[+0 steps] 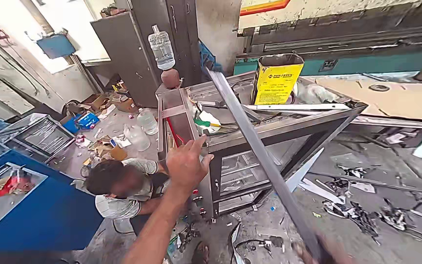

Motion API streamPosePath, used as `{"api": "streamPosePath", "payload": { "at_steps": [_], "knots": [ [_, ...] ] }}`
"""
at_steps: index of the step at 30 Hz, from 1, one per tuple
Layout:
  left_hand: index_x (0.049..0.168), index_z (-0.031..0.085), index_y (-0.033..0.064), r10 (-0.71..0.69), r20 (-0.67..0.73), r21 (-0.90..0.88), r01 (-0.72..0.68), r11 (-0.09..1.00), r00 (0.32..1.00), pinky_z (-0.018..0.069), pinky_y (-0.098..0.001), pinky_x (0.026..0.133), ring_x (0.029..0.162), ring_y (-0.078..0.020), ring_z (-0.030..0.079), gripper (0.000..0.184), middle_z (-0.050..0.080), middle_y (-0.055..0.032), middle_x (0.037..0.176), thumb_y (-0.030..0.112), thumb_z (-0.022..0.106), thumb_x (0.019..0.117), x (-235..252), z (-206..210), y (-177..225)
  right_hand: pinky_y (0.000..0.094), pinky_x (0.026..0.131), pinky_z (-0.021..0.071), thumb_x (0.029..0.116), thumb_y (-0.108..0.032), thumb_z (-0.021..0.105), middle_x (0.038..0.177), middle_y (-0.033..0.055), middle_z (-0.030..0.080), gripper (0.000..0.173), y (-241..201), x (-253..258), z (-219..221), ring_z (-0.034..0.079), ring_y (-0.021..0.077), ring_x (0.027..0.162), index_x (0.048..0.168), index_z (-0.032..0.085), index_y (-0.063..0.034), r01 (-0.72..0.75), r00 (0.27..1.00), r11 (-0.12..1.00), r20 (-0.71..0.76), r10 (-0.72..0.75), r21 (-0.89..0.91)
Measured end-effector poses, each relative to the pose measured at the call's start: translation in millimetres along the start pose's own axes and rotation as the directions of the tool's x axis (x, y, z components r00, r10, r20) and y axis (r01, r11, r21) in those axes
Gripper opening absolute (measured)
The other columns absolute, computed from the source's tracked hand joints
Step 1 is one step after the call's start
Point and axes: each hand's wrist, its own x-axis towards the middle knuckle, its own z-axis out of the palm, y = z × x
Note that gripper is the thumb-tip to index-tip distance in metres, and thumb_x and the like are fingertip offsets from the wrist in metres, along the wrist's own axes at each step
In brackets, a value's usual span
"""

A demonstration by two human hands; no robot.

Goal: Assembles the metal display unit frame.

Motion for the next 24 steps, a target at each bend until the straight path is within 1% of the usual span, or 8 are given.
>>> {"api": "streamPosePath", "payload": {
  "at_steps": [5, 9, 13, 17, 18, 19, 21, 24],
  "knots": [
    [0.139, 0.064, 0.0314, 0.077, 0.036, -0.045, -0.076, 0.996, 0.996, 0.0512, -0.0444, 0.064, 0.077, -0.0204, 0.068, 0.060, 0.074, 0.0003, 0.098, 0.052, 0.076, 0.0844, -8.5, -3.3, -9.5, 0.0629, 0.064, 0.0518, 0.0950, -0.050, 0.065, 0.095, 0.0161, 0.072, 0.059, -40.8, 169.1, -45.5, 0.067, 0.0346, 0.074, 0.146, 0.059, -0.0217, 0.141, 0.990, 0.955, 0.034, -0.137, -0.262],
    [0.151, 0.052, 0.0270, 0.149, 0.085, -0.036, -0.147, 0.989, 0.985, 0.0501, -0.0435, 0.065, 0.079, -0.0223, 0.067, 0.076, 0.071, -0.0023, 0.102, 0.046, 0.079, 0.0829, -8.9, -8.8, -16.6, 0.0677, 0.063, 0.0519, 0.0951, -0.042, 0.073, 0.092, 0.0169, 0.073, 0.045, -43.5, 259.4, -47.4, 0.070, 0.0399, 0.075, 0.135, 0.068, -0.0220, 0.258, 0.965, 0.898, 0.138, -0.223, -0.356],
    [0.151, 0.053, 0.0271, 0.140, 0.030, -0.005, -0.140, 0.990, 0.990, 0.0475, -0.0425, 0.063, 0.078, -0.0215, 0.066, 0.075, 0.071, -0.0019, 0.097, 0.048, 0.078, 0.0829, -8.4, -5.4, -13.6, 0.0697, 0.080, 0.0513, 0.0939, -0.044, 0.074, 0.102, 0.0170, 0.075, 0.045, -57.0, 298.9, -57.2, 0.071, 0.0398, 0.094, 0.134, 0.070, -0.0240, 0.243, 0.949, 0.874, 0.289, -0.125, -0.421],
    [0.146, 0.058, 0.0291, 0.135, 0.029, 0.011, -0.135, 0.991, 0.990, 0.0493, -0.0435, 0.066, 0.083, -0.0215, 0.068, 0.067, 0.072, -0.0014, 0.101, 0.049, 0.077, 0.0846, -8.7, -6.4, -12.2, 0.0697, 0.067, 0.0502, 0.0955, -0.063, 0.061, 0.103, 0.0207, 0.071, 0.052, -56.4, 291.6, -69.4, 0.068, 0.0495, 0.094, 0.137, 0.065, -0.0313, 0.361, 0.933, 0.593, 0.277, -0.231, -0.720],
    [0.146, 0.058, 0.0292, 0.134, 0.032, 0.010, -0.134, 0.991, 0.991, 0.0483, -0.0434, 0.066, 0.083, -0.0217, 0.067, 0.067, 0.072, -0.0016, 0.101, 0.049, 0.077, 0.0847, -8.0, -6.7, -11.7, 0.0727, 0.075, 0.0466, 0.0957, -0.055, 0.065, 0.116, 0.0257, 0.065, 0.051, -61.9, 278.2, -70.5, 0.060, 0.0558, 0.106, 0.136, 0.065, -0.0242, 0.379, 0.920, 0.548, 0.243, -0.307, -0.746],
    [0.146, 0.058, 0.0296, 0.136, 0.036, 0.016, -0.136, 0.991, 0.990, 0.0481, -0.0432, 0.064, 0.081, -0.0215, 0.067, 0.067, 0.072, -0.0016, 0.099, 0.048, 0.077, 0.0845, -7.5, -7.0, -11.7, 0.0741, 0.082, 0.0430, 0.0960, -0.046, 0.068, 0.129, 0.0287, 0.058, 0.048, -70.0, 258.8, -67.3, 0.052, 0.0589, 0.118, 0.135, 0.065, -0.0177, 0.387, 0.911, 0.582, 0.196, -0.364, -0.715],
    [0.148, 0.056, 0.0295, 0.147, 0.077, 0.024, -0.150, 0.988, 0.986, 0.0480, -0.0432, 0.064, 0.080, -0.0218, 0.066, 0.069, 0.070, -0.0024, 0.098, 0.047, 0.078, 0.0847, -9.0, -9.9, -13.9, 0.0664, 0.072, 0.0479, 0.1020, -0.042, 0.055, 0.115, 0.0258, 0.063, 0.041, -68.2, 204.6, -34.1, 0.061, 0.0512, 0.104, 0.119, 0.067, -0.0062, 0.385, 0.895, 0.747, 0.023, -0.445, -0.542],
    [0.151, 0.052, 0.0292, 0.153, 0.121, 0.040, -0.159, 0.987, 0.981, 0.0486, -0.0446, 0.066, 0.083, -0.0228, 0.066, 0.071, 0.070, -0.0034, 0.103, 0.045, 0.076, 0.0867, -8.8, -12.5, -13.8, 0.0492, 0.077, 0.0595, 0.0995, -0.051, 0.059, 0.097, 0.0084, 0.073, 0.043, -20.1, 129.3, 79.0, 0.071, 0.0239, 0.090, 0.104, 0.072, -0.0102, 0.192, 0.979, 0.981, -0.068, -0.192, 0.007]
  ]
}}
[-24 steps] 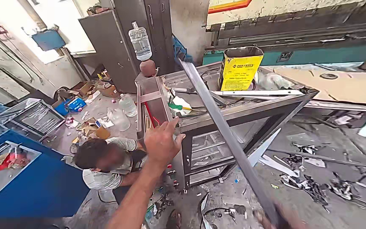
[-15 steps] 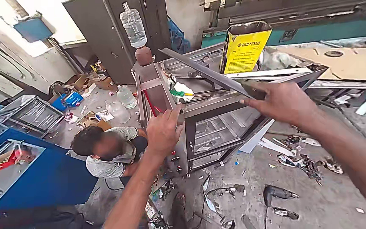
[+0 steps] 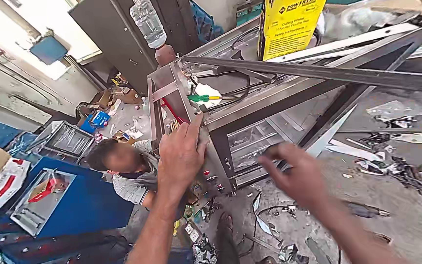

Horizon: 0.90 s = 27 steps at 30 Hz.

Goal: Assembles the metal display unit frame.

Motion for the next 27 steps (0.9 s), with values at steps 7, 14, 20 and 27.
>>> {"api": "streamPosePath", "payload": {
  "at_steps": [7, 14, 20, 27],
  "knots": [
    [0.150, 0.053, 0.0290, 0.010, -0.031, 0.048, -0.009, 0.999, 0.999, 0.0502, -0.0474, 0.069, 0.087, -0.0219, 0.068, 0.071, 0.072, -0.0014, 0.111, 0.049, 0.076, 0.0855, -0.2, 2.5, -1.2, 0.0427, 0.085, 0.0608, 0.0983, -0.046, 0.063, 0.105, 0.0063, 0.073, 0.046, 28.2, -68.2, 183.8, 0.072, 0.0172, 0.095, 0.123, 0.065, -0.0067, -0.423, 0.906, 0.808, 0.163, 0.391, 0.410],
    [0.150, 0.053, 0.0292, 0.023, -0.025, 0.086, -0.021, 0.996, 0.999, 0.0490, -0.0457, 0.068, 0.084, -0.0201, 0.066, 0.073, 0.072, -0.0010, 0.108, 0.053, 0.075, 0.0851, -0.6, 0.5, -2.5, 0.0539, 0.080, 0.0527, 0.0877, -0.048, 0.075, 0.078, 0.0025, 0.067, 0.041, 17.1, -61.5, 217.3, 0.064, 0.0205, 0.074, 0.096, 0.070, -0.0087, -0.375, 0.919, 0.844, 0.036, 0.392, 0.383],
    [0.153, 0.049, 0.0306, 0.026, 0.011, 0.108, -0.027, 0.994, 1.000, 0.0480, -0.0463, 0.069, 0.085, -0.0211, 0.065, 0.075, 0.071, -0.0017, 0.107, 0.052, 0.075, 0.0857, -0.4, -0.5, -3.7, 0.0515, 0.069, 0.0491, 0.0859, -0.047, 0.075, 0.059, 0.0048, 0.056, 0.044, 12.0, -62.1, 225.3, 0.057, 0.0226, 0.056, 0.072, 0.062, -0.0075, -0.351, 0.905, 0.909, -0.168, 0.391, 0.223],
    [0.153, 0.049, 0.0290, 0.031, -0.005, 0.115, -0.031, 0.993, 0.999, 0.0474, -0.0450, 0.066, 0.081, -0.0218, 0.065, 0.074, 0.070, -0.0031, 0.099, 0.050, 0.073, 0.0860, -1.0, -0.8, -2.8, 0.0497, 0.081, 0.0505, 0.0902, -0.056, 0.066, 0.069, 0.0022, 0.063, 0.047, 13.0, -88.0, 208.0, 0.062, 0.0197, 0.068, 0.081, 0.067, -0.0097, -0.293, 0.917, 0.910, -0.182, 0.354, 0.294]
  ]
}}
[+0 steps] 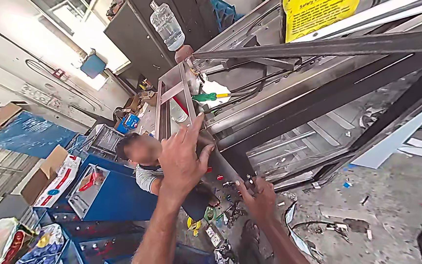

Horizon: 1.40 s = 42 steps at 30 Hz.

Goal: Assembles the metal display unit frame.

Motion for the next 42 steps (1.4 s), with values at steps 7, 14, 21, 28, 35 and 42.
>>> {"api": "streamPosePath", "payload": {
  "at_steps": [7, 14, 21, 28, 35, 42],
  "knots": [
    [0.153, 0.050, 0.0288, -0.010, 0.029, -0.026, 0.011, 1.000, 1.000, 0.0487, -0.0458, 0.069, 0.086, -0.0212, 0.066, 0.077, 0.071, -0.0019, 0.106, 0.053, 0.075, 0.0842, 0.8, -1.6, -0.8, 0.0578, 0.094, 0.0472, 0.0949, -0.071, 0.047, 0.084, 0.0066, 0.070, 0.065, 3.3, 42.5, -0.5, 0.067, 0.0291, 0.087, 0.096, 0.072, -0.0109, 0.016, 0.952, 0.994, 0.305, 0.019, -0.112],
    [0.136, 0.067, 0.0256, -0.089, -0.149, -0.068, 0.079, 0.994, 0.985, 0.0505, -0.0445, 0.068, 0.084, -0.0169, 0.069, 0.063, 0.076, 0.0018, 0.103, 0.062, 0.072, 0.0849, 9.0, 8.5, 9.6, 0.0532, 0.092, 0.0535, 0.1006, -0.048, 0.055, 0.103, 0.0098, 0.074, 0.046, 7.9, 24.1, 0.7, 0.069, 0.0286, 0.100, 0.113, 0.073, -0.0067, -0.070, 0.967, 0.997, 0.247, 0.060, 0.035],
    [0.144, 0.061, 0.0226, -0.050, -0.092, -0.120, 0.039, 0.992, 0.995, 0.0503, -0.0451, 0.066, 0.080, -0.0211, 0.068, 0.052, 0.074, -0.0036, 0.099, 0.051, 0.061, 0.1000, 2.6, 1.3, 6.4, 0.0385, 0.076, 0.0600, 0.1050, -0.037, 0.054, 0.091, 0.0040, 0.074, 0.036, 19.2, 52.9, -32.1, 0.071, 0.0126, 0.082, 0.108, 0.073, -0.0068, -0.158, 0.929, 0.975, 0.357, 0.094, 0.157],
    [0.140, 0.065, 0.0263, -0.061, -0.075, -0.087, 0.054, 0.995, 0.995, 0.0482, -0.0475, 0.073, 0.088, -0.0227, 0.070, 0.056, 0.075, -0.0038, 0.106, 0.059, 0.061, 0.0953, 4.8, 3.6, 5.5, 0.0413, 0.081, 0.0574, 0.1061, -0.018, 0.049, 0.116, 0.0122, 0.071, 0.032, 125.9, -45.2, -12.0, 0.069, 0.0213, 0.098, 0.132, 0.062, -0.0046, -0.891, 0.454, 0.406, 0.430, 0.780, 0.204],
    [0.113, 0.070, 0.0156, -0.085, -0.003, -0.041, 0.085, 0.996, 0.996, 0.0493, -0.0481, 0.081, 0.094, -0.0257, 0.068, 0.046, 0.071, -0.0097, 0.102, 0.058, 0.060, 0.0985, -6.4, 5.3, 1.7, 0.0495, 0.094, 0.0563, 0.1010, -0.013, 0.058, 0.142, 0.0131, 0.059, 0.060, 127.0, -64.1, 82.1, 0.063, 0.0271, 0.119, 0.157, 0.037, -0.0175, -0.931, 0.301, 0.109, 0.567, 0.767, 0.347],
    [0.112, 0.076, 0.0180, -0.058, -0.097, -0.123, 0.045, 0.991, 0.994, 0.0455, -0.0539, 0.080, 0.094, -0.0261, 0.070, 0.047, 0.076, -0.0079, 0.102, 0.060, 0.062, 0.0955, 8.3, 10.2, 2.2, 0.0472, 0.095, 0.0543, 0.0953, -0.003, 0.060, 0.138, 0.0162, 0.059, 0.064, 98.9, -57.2, 84.6, 0.061, 0.0270, 0.117, 0.155, 0.041, -0.0136, -0.909, 0.328, 0.112, 0.521, 0.788, 0.402]
  ]
}}
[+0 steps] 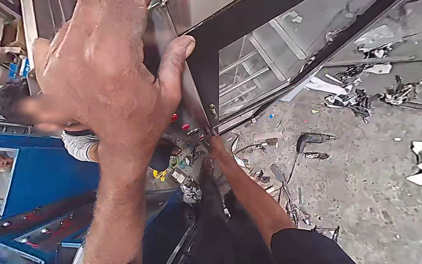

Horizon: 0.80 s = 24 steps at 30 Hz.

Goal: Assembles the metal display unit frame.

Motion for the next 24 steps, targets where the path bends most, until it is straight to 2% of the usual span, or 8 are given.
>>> {"api": "streamPosePath", "payload": {
  "at_steps": [7, 12, 13, 15, 17, 18, 21, 24],
  "knots": [
    [0.136, 0.065, 0.0238, -0.026, 0.088, -0.016, 0.028, 0.999, 0.996, 0.0490, -0.0466, 0.073, 0.088, -0.0201, 0.070, 0.044, 0.074, -0.0046, 0.107, 0.050, 0.059, 0.1017, -5.1, -11.0, -1.6, 0.0484, 0.104, 0.0509, 0.0934, -0.003, 0.061, 0.154, 0.0152, 0.047, 0.079, -1.6, -8.2, 5.1, 0.054, 0.0266, 0.133, 0.163, 0.025, -0.0117, 0.062, 0.996, 0.995, 0.073, -0.056, -0.083],
    [0.146, 0.058, 0.0221, 0.015, 0.091, 0.020, -0.017, 1.000, 0.996, 0.0480, -0.0505, 0.071, 0.088, -0.0269, 0.067, 0.063, 0.071, -0.0095, 0.108, 0.056, 0.067, 0.0939, -6.3, -14.3, 1.8, 0.0457, 0.102, 0.0526, 0.0997, -0.015, 0.059, 0.141, 0.0191, 0.060, 0.054, -11.6, -9.2, -4.1, 0.062, 0.0267, 0.123, 0.150, 0.047, -0.0006, 0.226, 0.971, 0.869, 0.029, -0.238, -0.441],
    [0.144, 0.060, 0.0216, 0.017, 0.062, 0.017, -0.018, 1.000, 0.998, 0.0474, -0.0495, 0.070, 0.086, -0.0262, 0.067, 0.063, 0.072, -0.0085, 0.106, 0.056, 0.069, 0.0924, -5.6, -12.6, 2.4, 0.0450, 0.099, 0.0550, 0.1016, -0.020, 0.057, 0.132, 0.0190, 0.066, 0.045, -18.3, -20.3, -6.6, 0.067, 0.0259, 0.115, 0.142, 0.057, -0.0002, 0.335, 0.916, 0.773, -0.005, -0.401, -0.539],
    [0.141, 0.063, 0.0210, 0.012, 0.004, 0.013, -0.012, 1.000, 1.000, 0.0449, -0.0467, 0.066, 0.078, -0.0249, 0.065, 0.054, 0.071, -0.0078, 0.099, 0.054, 0.063, 0.0975, -5.3, -8.5, 2.4, 0.0391, 0.095, 0.0559, 0.1036, -0.025, 0.054, 0.115, 0.0139, 0.069, 0.034, -37.8, -51.3, -9.9, 0.067, 0.0207, 0.105, 0.125, 0.068, -0.0019, 0.620, 0.662, 0.530, 0.024, -0.749, -0.578],
    [0.139, 0.066, 0.0219, 0.004, -0.024, 0.007, -0.004, 1.000, 1.000, 0.0422, -0.0451, 0.065, 0.073, -0.0240, 0.063, 0.048, 0.070, -0.0078, 0.092, 0.052, 0.049, 0.1055, -6.1, -6.6, 3.5, 0.0425, 0.102, 0.0492, 0.1066, -0.030, 0.047, 0.117, 0.0096, 0.070, 0.037, -65.8, -82.7, -7.9, 0.063, 0.0208, 0.112, 0.121, 0.072, -0.0062, 0.816, 0.400, 0.273, 0.157, -0.903, -0.510],
    [0.138, 0.067, 0.0222, 0.009, -0.045, 0.007, -0.009, 1.000, 0.999, 0.0417, -0.0446, 0.065, 0.073, -0.0236, 0.062, 0.047, 0.071, -0.0077, 0.091, 0.049, 0.042, 0.1081, -5.6, -5.3, 4.2, 0.0442, 0.104, 0.0492, 0.1082, -0.033, 0.045, 0.120, 0.0088, 0.070, 0.040, -81.6, -93.7, -5.3, 0.063, 0.0207, 0.115, 0.125, 0.071, -0.0078, 0.855, 0.339, 0.190, 0.244, -0.909, -0.482],
    [0.132, 0.072, 0.0241, 0.017, -0.146, -0.004, -0.017, 1.000, 0.989, 0.0403, -0.0438, 0.068, 0.074, -0.0216, 0.065, 0.051, 0.074, -0.0049, 0.090, 0.049, 0.034, 0.1092, 0.7, 2.9, 6.2, 0.0404, 0.091, 0.0579, 0.1073, -0.031, 0.050, 0.113, 0.0066, 0.071, 0.035, -119.3, -107.1, 2.0, 0.069, 0.0154, 0.103, 0.127, 0.068, -0.0081, 0.814, 0.443, 0.173, 0.400, -0.802, -0.554],
    [0.130, 0.073, 0.0255, -0.001, -0.180, -0.012, -0.002, 1.000, 0.984, 0.0393, -0.0440, 0.069, 0.074, -0.0220, 0.064, 0.053, 0.074, -0.0039, 0.089, 0.047, 0.029, 0.1105, 1.0, 6.0, 7.2, 0.0437, 0.070, 0.0563, 0.1061, -0.031, 0.056, 0.085, 0.0064, 0.069, 0.029, -134.6, -104.0, 7.3, 0.066, 0.0174, 0.073, 0.113, 0.070, -0.0075, 0.734, 0.601, 0.245, 0.437, -0.670, -0.634]
  ]
}}
